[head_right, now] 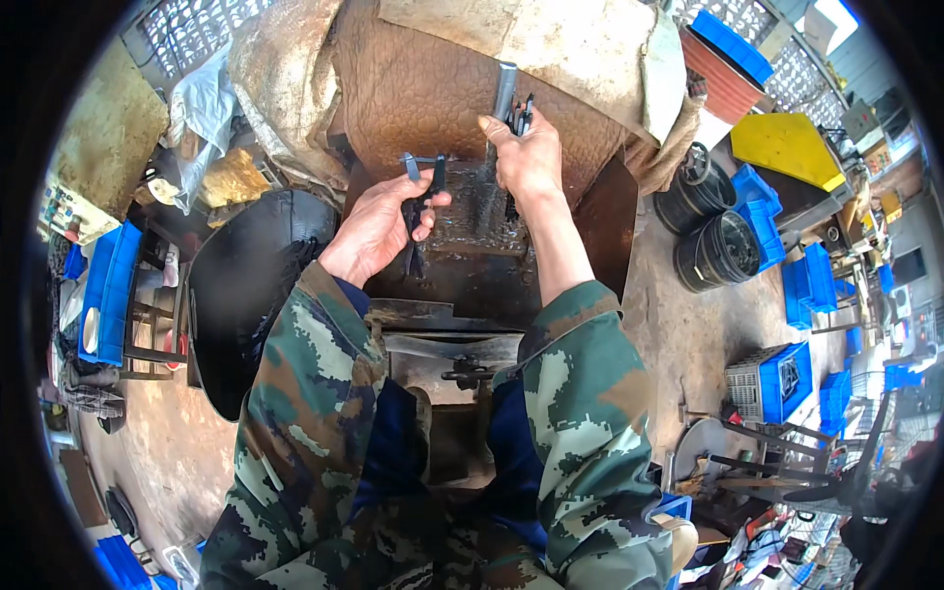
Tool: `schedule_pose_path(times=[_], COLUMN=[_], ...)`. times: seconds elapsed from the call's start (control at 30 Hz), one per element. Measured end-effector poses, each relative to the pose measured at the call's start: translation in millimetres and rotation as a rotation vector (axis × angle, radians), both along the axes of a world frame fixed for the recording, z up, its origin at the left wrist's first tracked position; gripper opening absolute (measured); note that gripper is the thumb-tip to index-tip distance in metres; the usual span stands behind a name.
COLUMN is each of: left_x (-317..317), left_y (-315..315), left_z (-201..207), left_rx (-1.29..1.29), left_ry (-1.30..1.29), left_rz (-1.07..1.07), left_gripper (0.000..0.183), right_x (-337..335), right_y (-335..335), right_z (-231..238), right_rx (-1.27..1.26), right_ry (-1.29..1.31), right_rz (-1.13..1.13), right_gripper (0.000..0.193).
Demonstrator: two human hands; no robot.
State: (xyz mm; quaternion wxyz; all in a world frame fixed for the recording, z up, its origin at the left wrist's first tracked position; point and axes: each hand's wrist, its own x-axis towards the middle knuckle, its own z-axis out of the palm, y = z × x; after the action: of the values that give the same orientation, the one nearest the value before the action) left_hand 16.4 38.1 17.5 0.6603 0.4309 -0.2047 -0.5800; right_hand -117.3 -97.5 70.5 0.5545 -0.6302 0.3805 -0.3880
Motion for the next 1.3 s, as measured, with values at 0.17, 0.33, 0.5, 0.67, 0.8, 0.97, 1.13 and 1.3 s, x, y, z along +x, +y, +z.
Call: schedule_pose_path(times=[0.17,0.33,0.5,0.67,0.8,0.97,1.13,1.3], left_x=[-8,6,-25,-41,-47,-58,-58,-67], left_y=[3,15,-8,-16,-15,-37,-44,-53], left_z=[4,3,-7,2,12,7,-14,-11], left_rx=[0.027,-0.015,-0.124,-0.094,-0.021,-0.041,-0.013,-0.121], left_ry=[-0.082,-0.159,-0.196,-0.139,-0.098,-0.070,-0.249,-0.319], left_rz=[-0.005,0.013,0.023,0.065,0.105,0.074,0.219,0.265], left_gripper=[0.032,0.028,0.020,0.015,0.012,0.019,0.021,0.026], right_x=[-2,15,0,-2,0,-14,1,-4], right_y=[-7,2,-16,-15,-19,-32,-23,-28], right_z=[-7,-8,-7,-9,-16,-7,-19,-12], right_rx=[-0.014,-0.055,-0.049,-0.029,-0.017,-0.054,-0.041,-0.091], right_ry=[-0.012,-0.003,0.046,0.045,0.020,0.051,0.058,0.063], right_rz=[-0.030,-0.017,-0.020,0.047,0.076,0.082,0.136,0.153], right_gripper=[0.017,0.022,0.026,0.023,0.020,0.016,0.021,0.022])
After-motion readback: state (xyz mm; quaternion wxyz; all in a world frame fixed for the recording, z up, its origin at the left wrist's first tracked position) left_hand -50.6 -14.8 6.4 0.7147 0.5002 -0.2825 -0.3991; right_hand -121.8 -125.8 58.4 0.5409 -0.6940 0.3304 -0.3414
